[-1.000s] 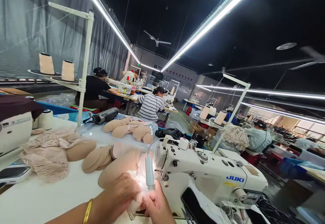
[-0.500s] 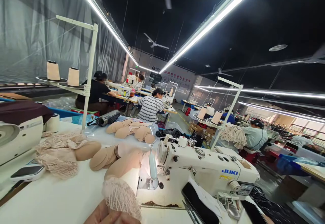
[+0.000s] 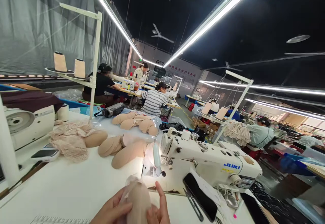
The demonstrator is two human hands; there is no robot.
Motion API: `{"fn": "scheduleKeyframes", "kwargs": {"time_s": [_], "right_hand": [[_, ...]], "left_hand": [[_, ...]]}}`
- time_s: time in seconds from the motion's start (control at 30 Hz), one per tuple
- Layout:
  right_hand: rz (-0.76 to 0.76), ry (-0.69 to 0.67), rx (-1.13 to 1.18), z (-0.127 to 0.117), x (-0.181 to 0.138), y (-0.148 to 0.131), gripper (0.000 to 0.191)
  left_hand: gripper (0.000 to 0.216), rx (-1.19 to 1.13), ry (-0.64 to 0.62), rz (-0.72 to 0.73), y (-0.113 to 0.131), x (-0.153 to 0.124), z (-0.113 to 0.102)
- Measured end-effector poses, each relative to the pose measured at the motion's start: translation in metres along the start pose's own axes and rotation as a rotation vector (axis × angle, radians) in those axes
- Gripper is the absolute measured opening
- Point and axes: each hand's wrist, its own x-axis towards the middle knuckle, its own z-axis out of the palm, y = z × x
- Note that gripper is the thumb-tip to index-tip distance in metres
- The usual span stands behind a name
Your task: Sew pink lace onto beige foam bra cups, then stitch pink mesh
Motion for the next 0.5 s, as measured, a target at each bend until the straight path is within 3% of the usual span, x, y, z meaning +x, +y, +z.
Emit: {"fn": "scheduleKeyframes", "kwargs": {"time_s": [0.07,0.2,0.33,0.5], "right_hand": [[0.007,0.045,0.027,0.004,-0.014,-0.011,0.133],[0.047,0.029,-0.045,0.006,-0.029,-0.034,0.113],[0.081,0.027,-0.058,-0.003,-0.034,-0.033,0.105],[0.041,0.015,-0.104,-0.009,-0.036,-0.023,0.097]], "left_hand": [[0.048,0.006,0.020,0.016,-0.002,0.000,0.009],[0.038,0.013,0.141,0.068,-0.004,0.008,0.025],[0.044,-0.023,0.258,0.023,-0.002,0.012,0.034],[0.051,0.032,0.184,0.025,-0.004,0.011,0.031]]}}
